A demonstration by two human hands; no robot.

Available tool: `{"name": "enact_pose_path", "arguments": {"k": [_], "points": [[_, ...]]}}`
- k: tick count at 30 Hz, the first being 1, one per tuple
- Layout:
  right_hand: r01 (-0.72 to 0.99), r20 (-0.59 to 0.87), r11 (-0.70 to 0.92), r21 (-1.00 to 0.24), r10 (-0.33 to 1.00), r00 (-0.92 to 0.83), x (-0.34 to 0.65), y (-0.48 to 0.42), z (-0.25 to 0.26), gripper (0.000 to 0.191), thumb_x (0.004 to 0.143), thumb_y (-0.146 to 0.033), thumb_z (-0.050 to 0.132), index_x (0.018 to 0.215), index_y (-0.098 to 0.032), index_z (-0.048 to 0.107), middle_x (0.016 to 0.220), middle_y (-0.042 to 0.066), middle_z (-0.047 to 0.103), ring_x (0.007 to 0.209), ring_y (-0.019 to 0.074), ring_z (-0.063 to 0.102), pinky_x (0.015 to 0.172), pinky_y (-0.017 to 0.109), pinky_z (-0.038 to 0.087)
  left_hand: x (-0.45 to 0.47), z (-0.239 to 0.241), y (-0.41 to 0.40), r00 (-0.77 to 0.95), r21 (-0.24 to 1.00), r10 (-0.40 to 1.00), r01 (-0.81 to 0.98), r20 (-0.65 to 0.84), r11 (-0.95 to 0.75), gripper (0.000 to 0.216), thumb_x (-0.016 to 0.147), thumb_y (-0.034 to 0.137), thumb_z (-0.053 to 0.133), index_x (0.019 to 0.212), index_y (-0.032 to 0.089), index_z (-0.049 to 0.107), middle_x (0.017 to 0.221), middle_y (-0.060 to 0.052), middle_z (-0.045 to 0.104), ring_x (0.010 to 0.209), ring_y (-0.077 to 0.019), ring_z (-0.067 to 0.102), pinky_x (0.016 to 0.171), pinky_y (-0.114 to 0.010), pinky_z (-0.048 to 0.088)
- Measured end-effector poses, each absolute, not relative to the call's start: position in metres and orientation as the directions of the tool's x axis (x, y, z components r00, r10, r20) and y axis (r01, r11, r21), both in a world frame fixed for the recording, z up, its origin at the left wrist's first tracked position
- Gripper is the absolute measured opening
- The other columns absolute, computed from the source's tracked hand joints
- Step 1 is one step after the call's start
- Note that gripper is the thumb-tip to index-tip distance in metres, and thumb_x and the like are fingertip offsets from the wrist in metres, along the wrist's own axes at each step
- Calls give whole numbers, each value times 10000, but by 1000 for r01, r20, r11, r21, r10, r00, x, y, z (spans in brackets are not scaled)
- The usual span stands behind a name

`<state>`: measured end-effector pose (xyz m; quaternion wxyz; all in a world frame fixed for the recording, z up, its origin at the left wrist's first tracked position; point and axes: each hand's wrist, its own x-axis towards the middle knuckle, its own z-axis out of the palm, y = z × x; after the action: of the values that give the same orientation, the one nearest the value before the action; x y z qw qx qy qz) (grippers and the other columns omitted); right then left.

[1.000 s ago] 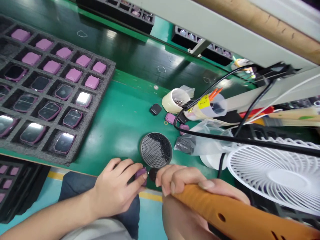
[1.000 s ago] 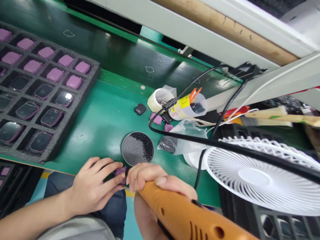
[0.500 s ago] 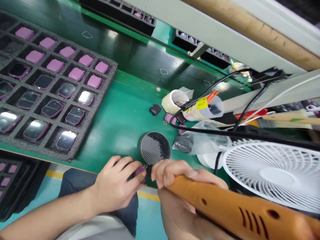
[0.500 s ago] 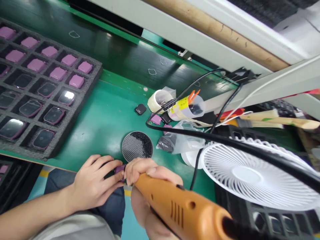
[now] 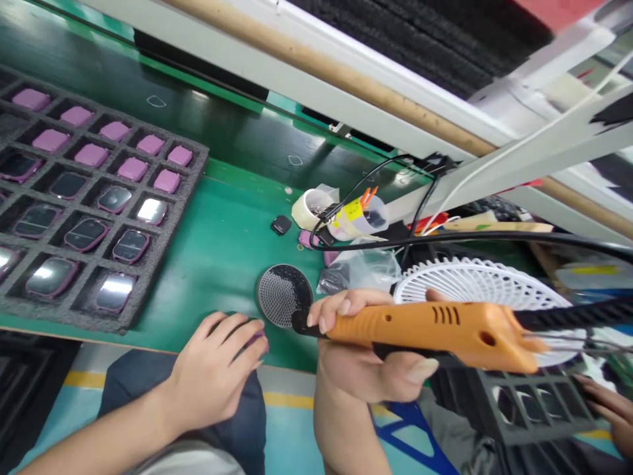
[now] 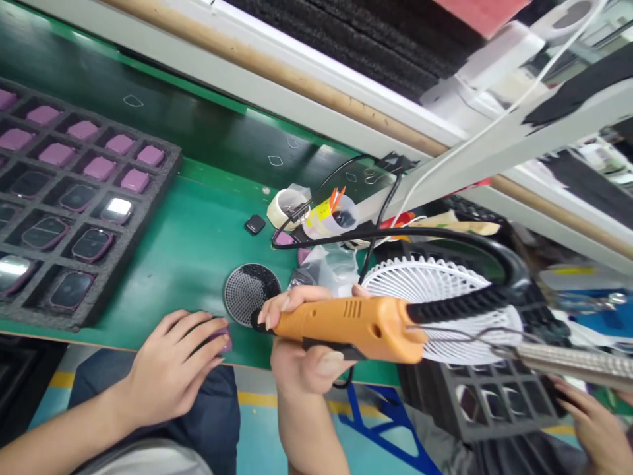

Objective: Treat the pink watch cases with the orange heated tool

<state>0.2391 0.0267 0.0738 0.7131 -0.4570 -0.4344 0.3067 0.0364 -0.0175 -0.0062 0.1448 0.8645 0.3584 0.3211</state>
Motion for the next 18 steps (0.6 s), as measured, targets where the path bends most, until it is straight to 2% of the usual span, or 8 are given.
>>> {"name": "enact_pose_path", "arguments": {"k": [2, 4, 9, 15, 18], "points": [[-65, 379, 451, -890, 812, 443, 236, 27, 70, 581, 986, -813, 711, 1348, -366, 628, 839, -57, 626, 518, 150, 578, 466, 307, 533, 39, -6, -17, 480, 491, 750, 567, 456, -662, 189, 1133, 251, 662, 1280, 195, 768, 1321, -98, 806, 1226, -298, 691, 1127, -491, 460], [-81, 403, 486, -870, 797, 450, 234, 26, 68, 568, 1011, -787, 700, 1443, -438, 580, 853, -65, 668, 516, 153, 581, 462, 299, 542, 41, -5, -17, 456, 500, 766, 581, 453, -642, 181, 1141, 290, 669, 1252, 184, 763, 1280, -114, 797, 1203, -304, 689, 1111, -488, 470], [-86, 389, 472, -878, 806, 447, 235, 23, 64, 581, 1006, -810, 692, 1447, -453, 569, 850, -78, 685, 499, 151, 567, 458, 309, 551, 41, -3, -17, 502, 530, 741, 520, 446, -670, 249, 1129, 191, 588, 1313, 145, 749, 1468, -131, 768, 1344, -333, 670, 1193, -527, 445], [-88, 363, 442, -893, 821, 440, 239, 18, 60, 627, 986, -850, 694, 1457, -459, 555, 869, -69, 683, 527, 163, 587, 496, 325, 549, 43, -4, -18, 467, 539, 756, 529, 459, -655, 212, 1130, 179, 630, 1296, 152, 760, 1324, -102, 811, 1239, -297, 701, 1186, -506, 457], [-91, 368, 448, -889, 821, 436, 238, 17, 61, 596, 987, -824, 719, 1441, -465, 576, 873, -68, 697, 528, 164, 588, 503, 330, 554, 44, -4, -18, 458, 540, 758, 532, 464, -652, 197, 1124, 186, 652, 1282, 151, 765, 1330, -112, 807, 1238, -300, 701, 1189, -503, 458]]}}
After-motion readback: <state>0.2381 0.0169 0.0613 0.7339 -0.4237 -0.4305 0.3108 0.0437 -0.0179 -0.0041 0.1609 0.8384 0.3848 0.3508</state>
